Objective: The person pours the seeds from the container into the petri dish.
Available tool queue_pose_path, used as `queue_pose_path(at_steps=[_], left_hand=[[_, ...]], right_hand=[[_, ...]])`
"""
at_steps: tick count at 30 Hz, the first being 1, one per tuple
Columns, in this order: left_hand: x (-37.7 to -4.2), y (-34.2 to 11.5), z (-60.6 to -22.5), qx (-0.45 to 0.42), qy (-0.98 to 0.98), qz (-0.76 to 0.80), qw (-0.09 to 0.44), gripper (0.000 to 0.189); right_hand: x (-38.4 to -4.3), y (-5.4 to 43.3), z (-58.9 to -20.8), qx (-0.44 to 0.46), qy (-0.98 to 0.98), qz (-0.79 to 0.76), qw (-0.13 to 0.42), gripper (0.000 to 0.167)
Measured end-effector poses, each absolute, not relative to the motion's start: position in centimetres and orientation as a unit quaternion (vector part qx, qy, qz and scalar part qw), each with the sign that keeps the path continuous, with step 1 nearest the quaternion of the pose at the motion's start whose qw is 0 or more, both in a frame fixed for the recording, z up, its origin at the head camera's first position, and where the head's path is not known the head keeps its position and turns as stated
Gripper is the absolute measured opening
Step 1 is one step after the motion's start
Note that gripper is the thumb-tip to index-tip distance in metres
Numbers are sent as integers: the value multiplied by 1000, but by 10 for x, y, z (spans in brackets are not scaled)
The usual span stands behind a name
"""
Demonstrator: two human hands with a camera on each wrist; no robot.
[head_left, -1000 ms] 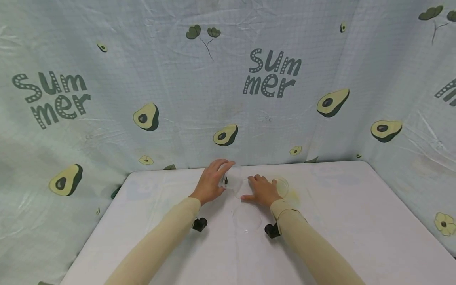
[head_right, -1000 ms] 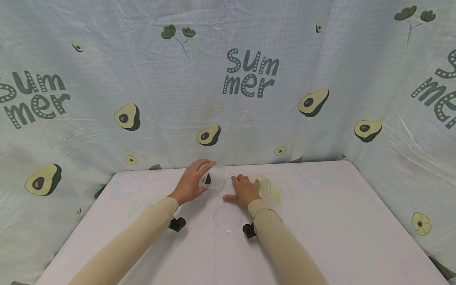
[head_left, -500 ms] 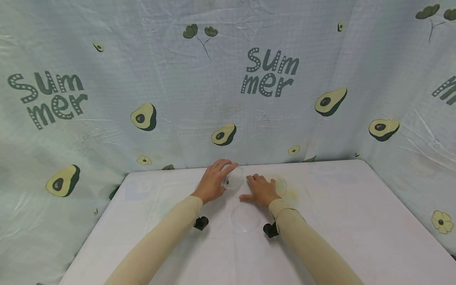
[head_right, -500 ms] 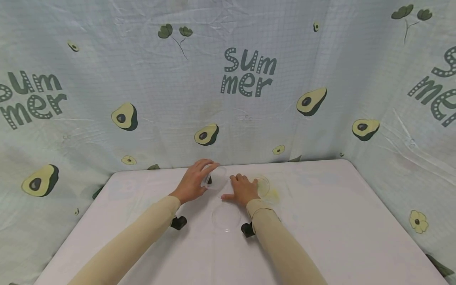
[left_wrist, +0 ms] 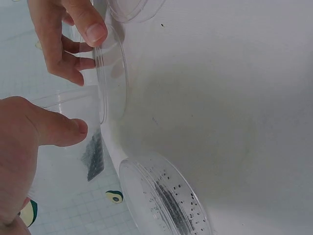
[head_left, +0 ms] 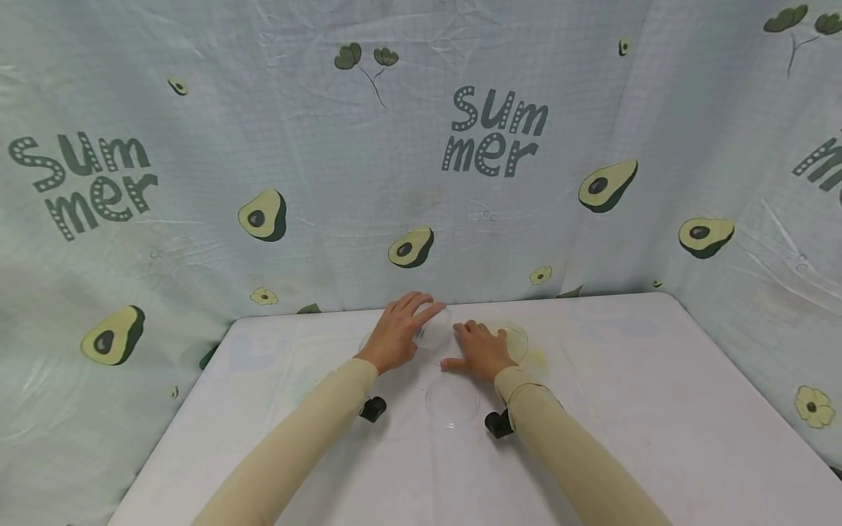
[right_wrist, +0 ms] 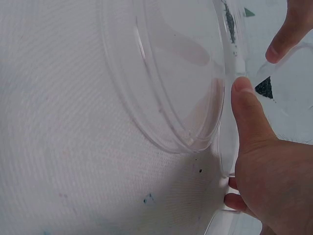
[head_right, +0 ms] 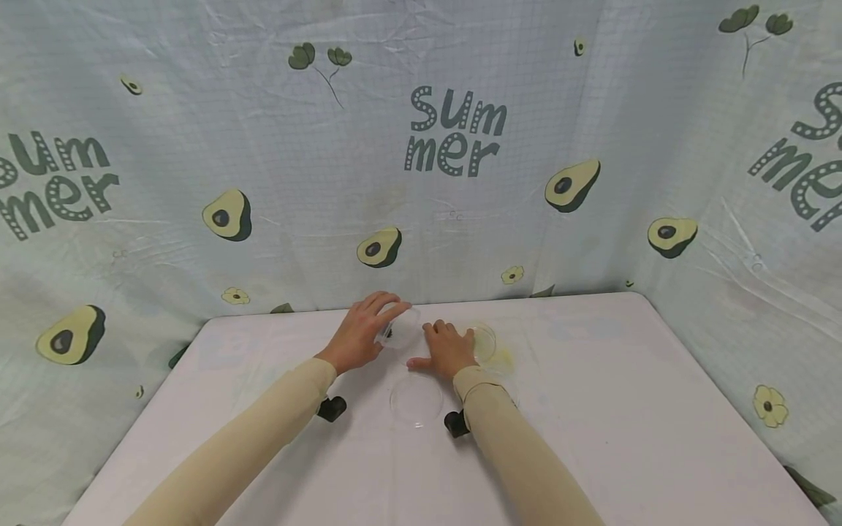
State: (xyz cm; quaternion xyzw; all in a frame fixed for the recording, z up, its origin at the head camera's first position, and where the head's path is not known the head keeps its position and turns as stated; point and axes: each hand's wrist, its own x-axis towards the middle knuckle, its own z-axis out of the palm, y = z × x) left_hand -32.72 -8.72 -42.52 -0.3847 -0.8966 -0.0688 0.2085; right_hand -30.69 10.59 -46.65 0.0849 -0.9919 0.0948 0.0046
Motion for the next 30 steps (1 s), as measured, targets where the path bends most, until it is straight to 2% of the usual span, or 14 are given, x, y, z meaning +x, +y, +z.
queue_pose_path(at_steps=[30], left_hand=[[-327, -79, -424, -399, -891, 2, 218, 80]], right_hand=[[-308, 108, -471, 91, -992, 81, 11, 87]])
